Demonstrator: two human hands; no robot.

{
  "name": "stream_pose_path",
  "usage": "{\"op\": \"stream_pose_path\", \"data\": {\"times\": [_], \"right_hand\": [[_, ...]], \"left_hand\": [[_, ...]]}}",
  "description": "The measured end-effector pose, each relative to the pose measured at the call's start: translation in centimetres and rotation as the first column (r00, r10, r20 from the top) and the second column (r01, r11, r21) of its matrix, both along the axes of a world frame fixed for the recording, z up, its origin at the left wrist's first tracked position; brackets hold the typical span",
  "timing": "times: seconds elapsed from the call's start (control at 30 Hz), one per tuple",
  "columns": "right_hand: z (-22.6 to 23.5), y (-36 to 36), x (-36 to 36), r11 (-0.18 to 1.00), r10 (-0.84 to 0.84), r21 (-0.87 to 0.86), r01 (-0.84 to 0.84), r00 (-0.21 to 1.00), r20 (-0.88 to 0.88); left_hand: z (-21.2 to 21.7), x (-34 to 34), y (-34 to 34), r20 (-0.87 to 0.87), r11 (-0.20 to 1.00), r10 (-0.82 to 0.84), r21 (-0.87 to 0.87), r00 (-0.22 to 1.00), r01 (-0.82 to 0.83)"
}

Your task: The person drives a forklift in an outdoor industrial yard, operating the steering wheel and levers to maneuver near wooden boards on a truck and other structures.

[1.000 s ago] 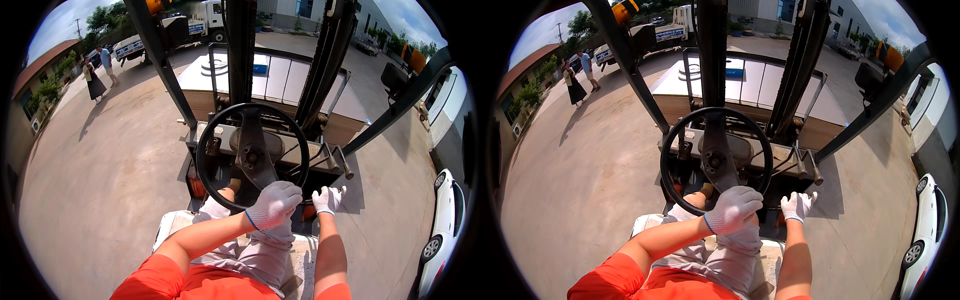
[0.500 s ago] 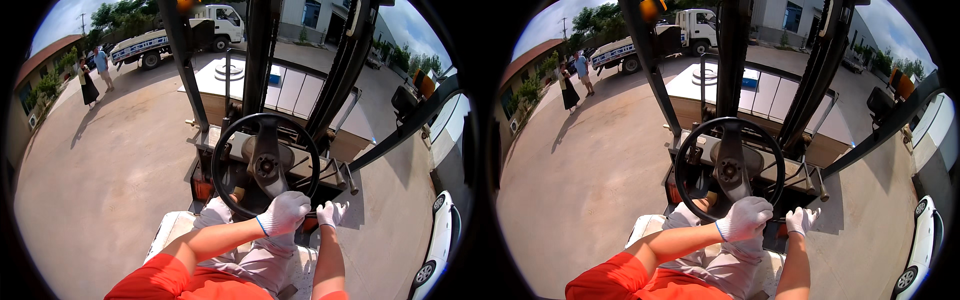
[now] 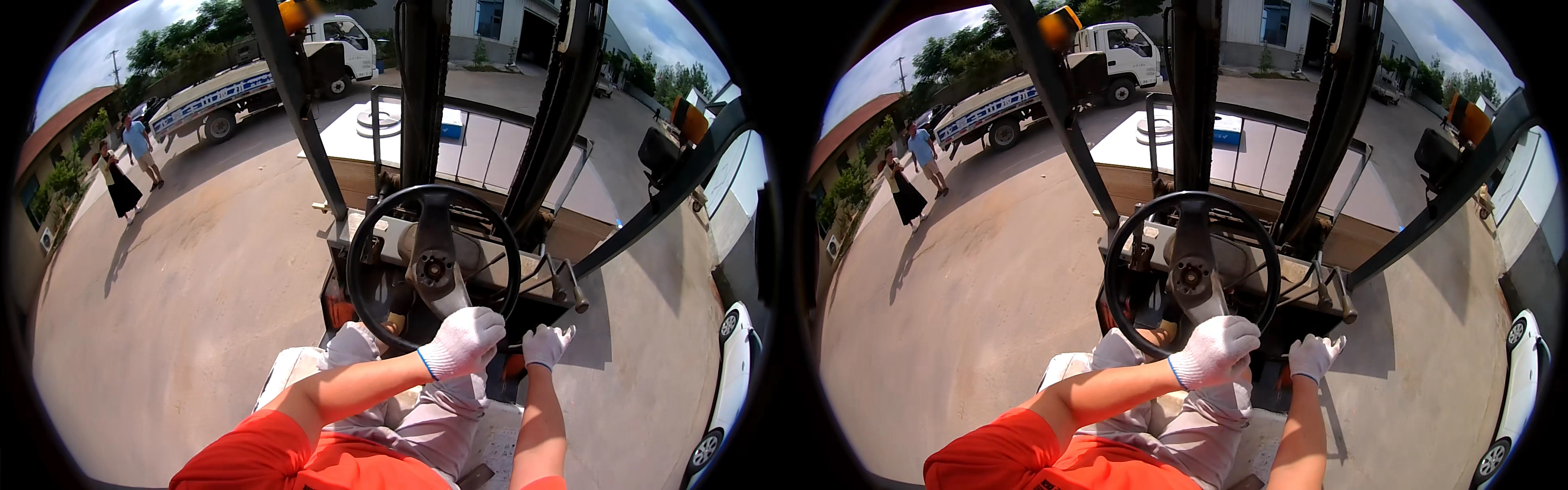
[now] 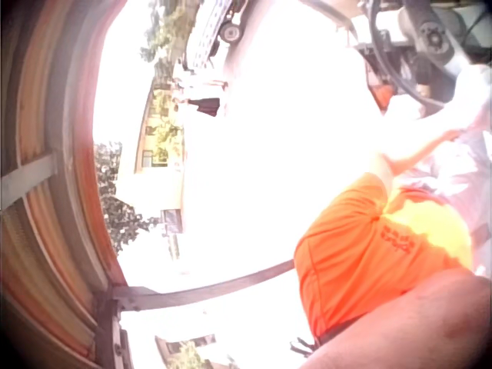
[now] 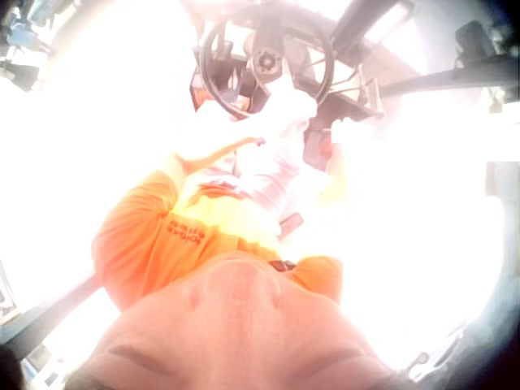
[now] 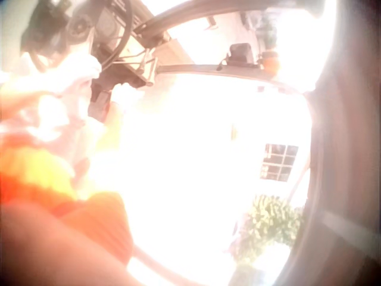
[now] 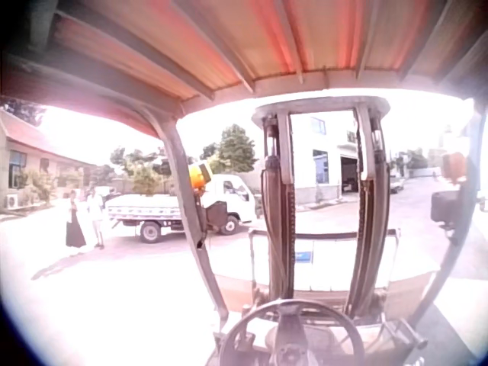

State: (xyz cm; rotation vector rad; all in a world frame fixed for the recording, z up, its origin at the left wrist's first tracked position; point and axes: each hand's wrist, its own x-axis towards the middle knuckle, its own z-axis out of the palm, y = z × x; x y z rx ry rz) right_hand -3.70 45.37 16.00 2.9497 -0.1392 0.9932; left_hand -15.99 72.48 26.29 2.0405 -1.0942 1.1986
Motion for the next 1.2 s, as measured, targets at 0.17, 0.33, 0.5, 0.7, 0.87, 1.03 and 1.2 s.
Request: {"op": "stream_pose_path", "data": {"times": [0.17, 0.33, 0.5, 0.7, 0.87, 1.03, 1.2], "right_hand": [[-0.6, 0.7, 0.7, 1.0, -0.024, -0.014, 0.025, 0.997, 0.08], [-0.1, 3.7, 0.5, 1.0, 0.001, -0.013, 0.001, 0.994, 0.105], [0.6, 6.1, 1.5, 1.0, -0.024, -0.009, 0.025, 0.995, 0.097], [1.1, 7.8, 2.7, 0.997, -0.061, -0.049, 0.066, 0.995, 0.082], [0.5, 9.2, 4.2, 0.992, -0.102, -0.073, 0.106, 0.994, 0.049], [1.0, 10.5, 5.5, 0.986, -0.138, -0.095, 0.137, 0.99, 0.002], [4.0, 12.7, 4.9, 0.976, -0.192, -0.129, 0.174, 0.972, -0.139]], "left_hand": [[0.9, 1.0, 1.6, 0.013, 0.999, -0.031, -0.038, 0.999, 0.031], [1.3, 1.9, 3.6, 0.012, 0.998, -0.044, -0.033, 0.999, 0.044], [2.3, 3.9, 5.7, 0.016, 0.997, -0.054, -0.051, 0.998, 0.054], [3.3, 6.6, 7.6, 0.054, 0.995, -0.094, -0.031, 0.994, 0.096], [5.4, 10.6, 7.8, 0.086, 0.994, -0.104, 0.04, 0.991, 0.101], [8.7, 17.6, 7.3, 0.044, 0.999, -0.005, 0.034, 0.999, 0.003], [12.5, 22.6, 9.0, 0.099, 0.996, 0.08, 0.028, 0.992, -0.083]]}}
